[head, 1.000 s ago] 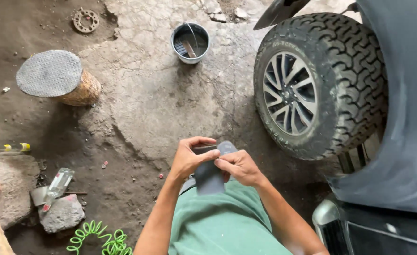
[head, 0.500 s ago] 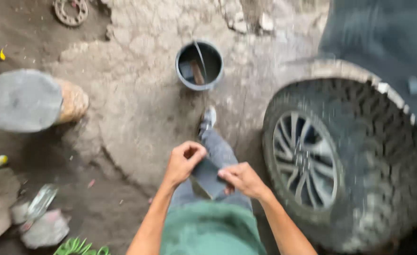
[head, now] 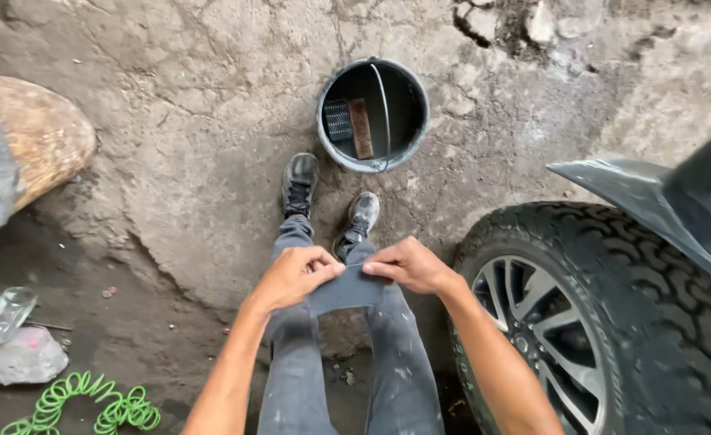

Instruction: The person tears a sheet of sandpaper into smaller pieces by hand. They then dip a sanding block into a bucket of water and use it to wet-sand a section of the car's rear bumper.

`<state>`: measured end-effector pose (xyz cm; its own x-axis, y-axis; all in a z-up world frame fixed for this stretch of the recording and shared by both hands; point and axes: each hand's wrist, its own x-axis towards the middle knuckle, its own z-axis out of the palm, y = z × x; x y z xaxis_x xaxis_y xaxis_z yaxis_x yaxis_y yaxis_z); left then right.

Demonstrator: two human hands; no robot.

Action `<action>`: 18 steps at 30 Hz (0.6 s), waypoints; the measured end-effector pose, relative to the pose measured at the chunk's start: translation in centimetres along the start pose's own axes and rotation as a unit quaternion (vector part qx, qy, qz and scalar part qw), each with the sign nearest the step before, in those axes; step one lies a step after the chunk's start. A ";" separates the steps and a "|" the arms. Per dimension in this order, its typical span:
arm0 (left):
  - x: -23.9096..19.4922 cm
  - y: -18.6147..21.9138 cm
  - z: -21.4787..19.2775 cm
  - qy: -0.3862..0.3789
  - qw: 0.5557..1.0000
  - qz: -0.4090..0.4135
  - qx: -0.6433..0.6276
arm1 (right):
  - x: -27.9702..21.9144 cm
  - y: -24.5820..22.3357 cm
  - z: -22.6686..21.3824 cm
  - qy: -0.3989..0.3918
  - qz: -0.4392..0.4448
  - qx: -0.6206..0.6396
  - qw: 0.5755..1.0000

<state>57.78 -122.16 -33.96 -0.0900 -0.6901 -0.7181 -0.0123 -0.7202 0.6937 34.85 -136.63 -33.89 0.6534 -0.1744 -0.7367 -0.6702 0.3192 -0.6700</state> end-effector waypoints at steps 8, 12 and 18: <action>14.5 -10.2 -4.0 0.266 0.959 0.008 0.101 | 22.6 10.2 -7.0 0.126 -0.037 0.035 0.991; 21.3 -11.2 -2.7 0.357 0.932 0.040 0.041 | 28.1 16.2 -10.0 0.282 0.037 -0.055 0.957; 32.0 -12.1 -0.1 0.251 0.960 -0.046 0.117 | 33.3 18.4 -7.5 0.375 -0.073 -0.232 0.895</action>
<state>55.10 -135.57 -65.34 0.4133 -0.6141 -0.6723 -0.2261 -0.7844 0.5775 41.64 -143.53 -71.38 0.4427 -0.8142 -0.3758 -0.7845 -0.1487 -0.6020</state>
